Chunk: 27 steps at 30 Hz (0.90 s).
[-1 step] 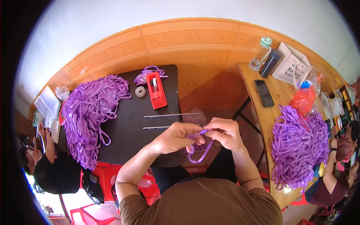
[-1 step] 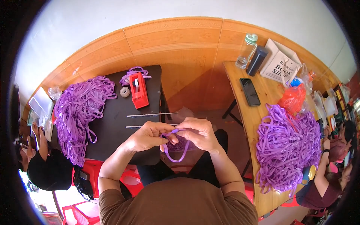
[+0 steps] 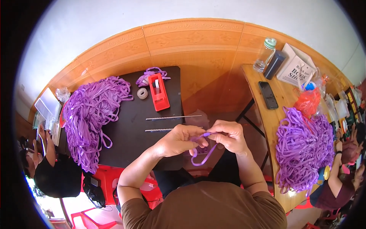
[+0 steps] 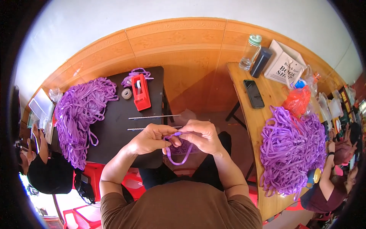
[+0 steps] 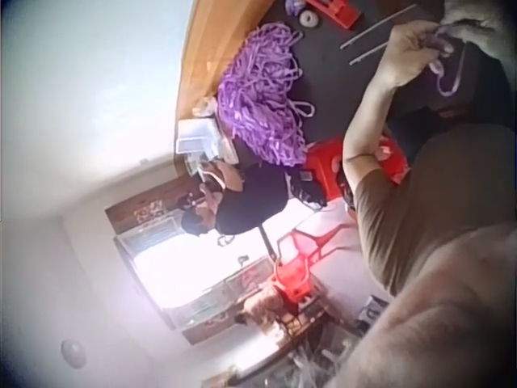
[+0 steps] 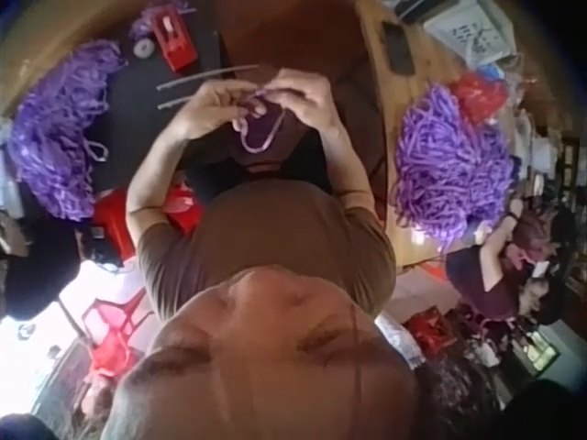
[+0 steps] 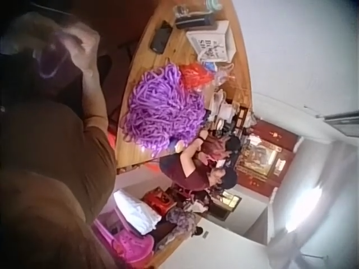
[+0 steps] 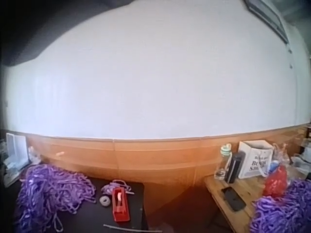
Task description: The person is tying and looping purple fabric strips onto metal rods to create textile components or decorations.
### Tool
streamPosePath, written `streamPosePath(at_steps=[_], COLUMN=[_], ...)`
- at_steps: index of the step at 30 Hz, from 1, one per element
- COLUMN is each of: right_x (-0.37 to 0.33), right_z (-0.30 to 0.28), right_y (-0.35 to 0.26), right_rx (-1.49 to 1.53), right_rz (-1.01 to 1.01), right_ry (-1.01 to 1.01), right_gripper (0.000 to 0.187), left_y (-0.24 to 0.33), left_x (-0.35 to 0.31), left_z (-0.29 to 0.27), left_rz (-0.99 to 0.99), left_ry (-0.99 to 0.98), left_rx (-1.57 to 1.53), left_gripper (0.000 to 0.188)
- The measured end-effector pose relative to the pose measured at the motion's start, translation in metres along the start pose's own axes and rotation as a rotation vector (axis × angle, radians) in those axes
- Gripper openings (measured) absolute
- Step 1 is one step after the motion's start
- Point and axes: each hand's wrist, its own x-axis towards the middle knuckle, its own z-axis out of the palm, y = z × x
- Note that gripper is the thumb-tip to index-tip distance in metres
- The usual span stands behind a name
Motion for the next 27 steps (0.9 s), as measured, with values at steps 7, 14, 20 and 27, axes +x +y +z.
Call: streamPosePath(at_steps=[7, 14, 20, 27], right_x=[0.002, 0.001, 0.001, 0.001], right_z=[-0.006, -0.013, -0.019, -0.019], right_y=[-0.009, -0.007, -0.008, -0.011], right_rx=[-0.006, -0.092, -0.073, -0.176], right_rz=[-0.041, -0.116, -0.092, -0.187], right_ry=[-0.013, -0.062, -0.064, -0.155], right_gripper=[0.009, 0.008, 0.009, 0.015], left_y=[-0.001, 0.003, -0.002, -0.006], left_x=[-0.001, -0.003, -0.001, 0.004], left_z=[-0.002, -0.005, -0.004, 0.006], left_rz=[-0.047, -0.068, -0.125, -0.099], left_ry=[0.021, 0.005, -0.014, 0.072], left_rx=[0.074, -0.057, -0.314, -0.08], left_gripper=[0.046, 0.047, 0.036, 0.034])
